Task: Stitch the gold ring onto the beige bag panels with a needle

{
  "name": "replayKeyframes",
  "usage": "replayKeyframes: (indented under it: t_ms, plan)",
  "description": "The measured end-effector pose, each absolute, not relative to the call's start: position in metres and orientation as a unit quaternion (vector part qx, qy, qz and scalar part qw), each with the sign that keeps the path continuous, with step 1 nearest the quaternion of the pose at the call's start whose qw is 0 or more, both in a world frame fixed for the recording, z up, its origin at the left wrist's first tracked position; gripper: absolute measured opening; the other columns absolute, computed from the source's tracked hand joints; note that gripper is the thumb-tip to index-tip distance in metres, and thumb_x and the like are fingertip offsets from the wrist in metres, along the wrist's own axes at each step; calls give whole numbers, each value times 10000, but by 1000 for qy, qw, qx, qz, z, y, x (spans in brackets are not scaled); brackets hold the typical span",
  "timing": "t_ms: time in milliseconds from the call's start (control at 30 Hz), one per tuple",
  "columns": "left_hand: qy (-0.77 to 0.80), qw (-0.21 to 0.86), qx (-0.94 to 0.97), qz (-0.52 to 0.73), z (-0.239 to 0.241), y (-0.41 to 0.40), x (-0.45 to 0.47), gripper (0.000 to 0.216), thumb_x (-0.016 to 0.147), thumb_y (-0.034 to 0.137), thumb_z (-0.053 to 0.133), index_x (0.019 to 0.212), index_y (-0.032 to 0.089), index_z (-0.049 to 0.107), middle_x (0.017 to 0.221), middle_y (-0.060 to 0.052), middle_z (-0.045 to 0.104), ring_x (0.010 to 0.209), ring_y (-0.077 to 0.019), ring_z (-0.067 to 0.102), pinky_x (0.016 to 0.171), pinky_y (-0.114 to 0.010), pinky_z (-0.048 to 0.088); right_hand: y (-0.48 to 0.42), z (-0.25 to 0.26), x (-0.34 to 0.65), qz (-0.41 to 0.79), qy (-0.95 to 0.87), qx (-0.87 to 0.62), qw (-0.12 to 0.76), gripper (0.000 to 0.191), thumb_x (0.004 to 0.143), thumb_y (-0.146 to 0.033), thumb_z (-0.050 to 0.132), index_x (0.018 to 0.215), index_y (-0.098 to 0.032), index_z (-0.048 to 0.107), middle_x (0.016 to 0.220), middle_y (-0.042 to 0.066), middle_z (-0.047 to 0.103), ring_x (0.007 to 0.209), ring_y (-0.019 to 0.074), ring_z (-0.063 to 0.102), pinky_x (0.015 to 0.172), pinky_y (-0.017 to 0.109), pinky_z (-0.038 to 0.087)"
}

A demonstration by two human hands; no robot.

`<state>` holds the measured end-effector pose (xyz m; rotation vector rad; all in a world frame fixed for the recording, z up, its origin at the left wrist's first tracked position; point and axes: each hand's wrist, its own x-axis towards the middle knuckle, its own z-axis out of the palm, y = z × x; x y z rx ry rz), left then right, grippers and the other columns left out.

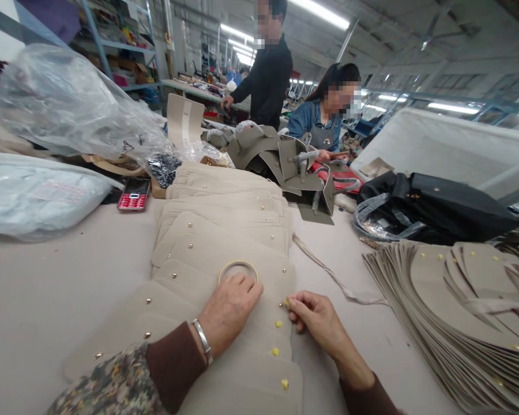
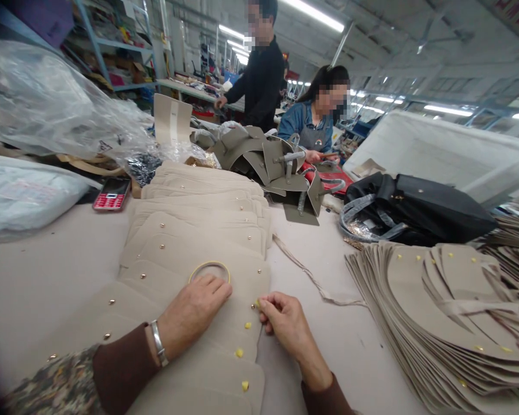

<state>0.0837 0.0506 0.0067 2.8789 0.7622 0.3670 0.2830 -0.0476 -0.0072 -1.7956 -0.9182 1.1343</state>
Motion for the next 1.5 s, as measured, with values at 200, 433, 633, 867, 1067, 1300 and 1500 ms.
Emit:
replayKeyframes:
  t_ms: [200, 433, 633, 867, 1067, 1300, 1500]
  plan:
    - [259, 100, 954, 118, -2, 49, 83, 135, 924, 104, 446, 846, 173, 533, 827, -50, 558, 758, -220, 465, 692, -354, 390, -42, -6, 278, 452, -368, -734, 348, 264, 731, -383, 661, 753, -120, 652, 529, -49, 539, 426, 64, 464, 440, 180, 410]
    - [248, 135, 951, 125, -6, 44, 82, 148, 932, 119, 425, 840, 182, 522, 785, -29, 550, 717, -208, 456, 691, -359, 361, -41, -3, 277, 436, -425, -739, 287, 202, 779, -323, 598, 721, -138, 652, 522, -37, 544, 463, 91, 465, 457, 192, 379]
    - [258, 138, 948, 122, -7, 43, 82, 133, 920, 108, 443, 840, 184, 518, 809, -34, 552, 732, -215, 465, 691, -363, 366, -38, 11, 269, 319, -541, -749, 212, 207, 812, -269, 553, 681, -163, 673, 599, 3, 640, 549, 130, 532, 517, 222, 369]
    - [255, 132, 950, 123, -7, 43, 82, 129, 915, 105, 445, 850, 188, 519, 810, -36, 557, 732, -220, 464, 693, -369, 371, -42, 10, 271, 247, -593, -750, 156, 149, 852, -275, 554, 946, -213, 652, 584, -33, 636, 544, 147, 570, 554, 240, 399]
    - [259, 125, 949, 127, -7, 43, 81, 126, 917, 108, 450, 854, 185, 528, 818, -40, 570, 751, -225, 471, 700, -366, 375, -65, 4, 277, 161, -622, -732, 228, 161, 915, -297, 515, 853, -198, 627, 767, 26, 666, 687, 159, 623, 646, 254, 462]
    - [258, 129, 947, 140, -8, 43, 80, 122, 922, 130, 459, 834, 181, 526, 810, -44, 564, 736, -219, 470, 685, -359, 375, -63, -2, 258, 108, -639, -743, 170, 225, 924, -232, 479, 808, -185, 667, 733, 46, 653, 697, 180, 629, 678, 280, 463]
    - [251, 130, 950, 130, 0, 43, 81, 133, 902, 93, 454, 831, 184, 520, 800, -39, 562, 731, -213, 480, 692, -351, 397, -46, 5, 254, 154, -606, -760, 175, 160, 829, -191, 541, 732, -188, 669, 688, 17, 662, 638, 152, 608, 618, 238, 427]
